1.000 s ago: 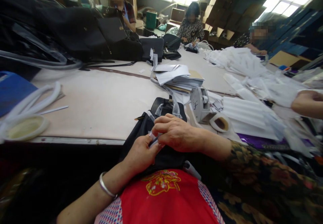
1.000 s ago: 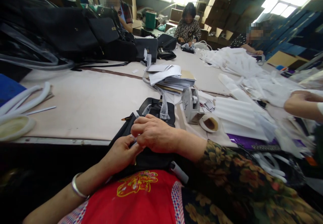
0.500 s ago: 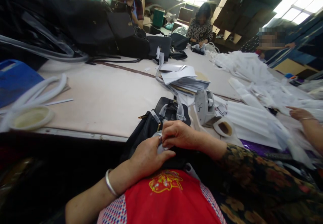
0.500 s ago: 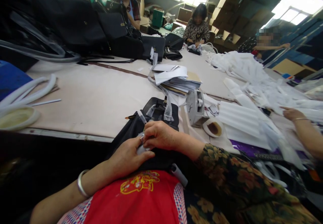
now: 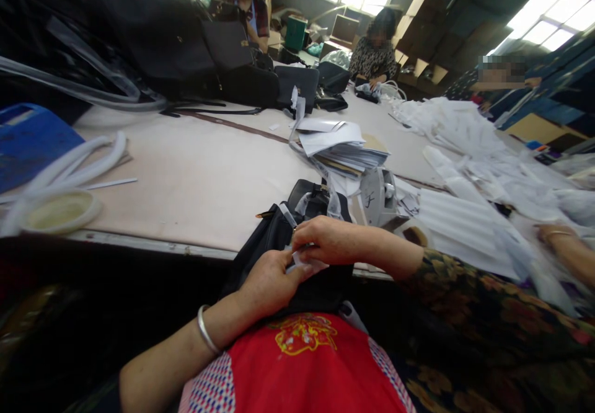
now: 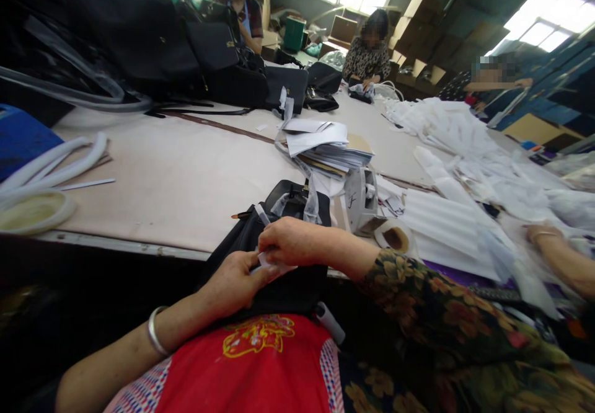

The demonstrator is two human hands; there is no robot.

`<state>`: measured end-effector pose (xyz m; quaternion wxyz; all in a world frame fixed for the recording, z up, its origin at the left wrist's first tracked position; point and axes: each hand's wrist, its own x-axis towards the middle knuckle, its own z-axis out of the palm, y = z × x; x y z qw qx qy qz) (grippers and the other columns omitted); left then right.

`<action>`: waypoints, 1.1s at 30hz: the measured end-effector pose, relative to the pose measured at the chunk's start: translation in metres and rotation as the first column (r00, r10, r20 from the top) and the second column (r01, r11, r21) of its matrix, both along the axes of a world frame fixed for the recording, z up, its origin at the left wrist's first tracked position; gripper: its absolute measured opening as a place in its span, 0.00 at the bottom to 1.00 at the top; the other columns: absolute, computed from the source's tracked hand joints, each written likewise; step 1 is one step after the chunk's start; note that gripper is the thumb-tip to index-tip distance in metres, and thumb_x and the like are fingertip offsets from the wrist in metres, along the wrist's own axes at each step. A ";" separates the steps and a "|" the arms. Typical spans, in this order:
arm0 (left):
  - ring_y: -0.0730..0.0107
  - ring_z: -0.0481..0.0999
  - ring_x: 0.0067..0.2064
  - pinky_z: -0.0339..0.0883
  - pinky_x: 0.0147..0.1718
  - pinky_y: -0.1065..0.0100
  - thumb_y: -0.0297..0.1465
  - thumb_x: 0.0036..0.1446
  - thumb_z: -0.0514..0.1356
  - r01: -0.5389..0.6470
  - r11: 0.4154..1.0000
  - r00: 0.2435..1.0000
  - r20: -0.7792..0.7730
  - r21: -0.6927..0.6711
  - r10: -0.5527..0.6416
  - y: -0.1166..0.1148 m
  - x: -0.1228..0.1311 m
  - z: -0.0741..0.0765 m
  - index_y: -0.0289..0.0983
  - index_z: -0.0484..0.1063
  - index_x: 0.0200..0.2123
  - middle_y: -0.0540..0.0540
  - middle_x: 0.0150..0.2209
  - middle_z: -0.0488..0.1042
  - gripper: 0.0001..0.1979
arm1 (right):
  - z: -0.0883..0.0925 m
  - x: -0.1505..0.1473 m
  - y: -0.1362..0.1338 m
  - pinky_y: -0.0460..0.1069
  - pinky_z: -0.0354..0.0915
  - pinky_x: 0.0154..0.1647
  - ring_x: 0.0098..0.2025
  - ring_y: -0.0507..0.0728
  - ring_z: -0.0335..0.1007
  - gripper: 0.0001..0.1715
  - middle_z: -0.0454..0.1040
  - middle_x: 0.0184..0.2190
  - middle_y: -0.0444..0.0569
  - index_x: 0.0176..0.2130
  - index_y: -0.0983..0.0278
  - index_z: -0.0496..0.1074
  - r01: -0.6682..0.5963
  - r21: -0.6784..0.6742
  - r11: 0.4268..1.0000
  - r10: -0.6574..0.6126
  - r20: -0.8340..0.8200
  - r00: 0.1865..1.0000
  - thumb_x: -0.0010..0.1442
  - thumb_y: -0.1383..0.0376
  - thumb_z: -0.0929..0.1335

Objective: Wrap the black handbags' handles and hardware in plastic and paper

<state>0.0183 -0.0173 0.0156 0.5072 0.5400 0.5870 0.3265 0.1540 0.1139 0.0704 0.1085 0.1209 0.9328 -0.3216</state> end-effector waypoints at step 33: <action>0.75 0.67 0.16 0.53 0.16 0.76 0.46 0.58 0.58 0.147 0.972 0.965 0.241 -0.181 -0.101 0.005 -0.008 -0.011 0.36 0.70 0.27 0.52 0.16 0.68 0.19 | -0.026 0.047 -0.054 0.54 0.50 0.33 0.34 0.58 0.55 0.11 0.69 0.32 0.52 0.34 0.67 0.73 -0.030 0.665 0.746 0.229 -0.214 0.950 0.67 0.68 0.64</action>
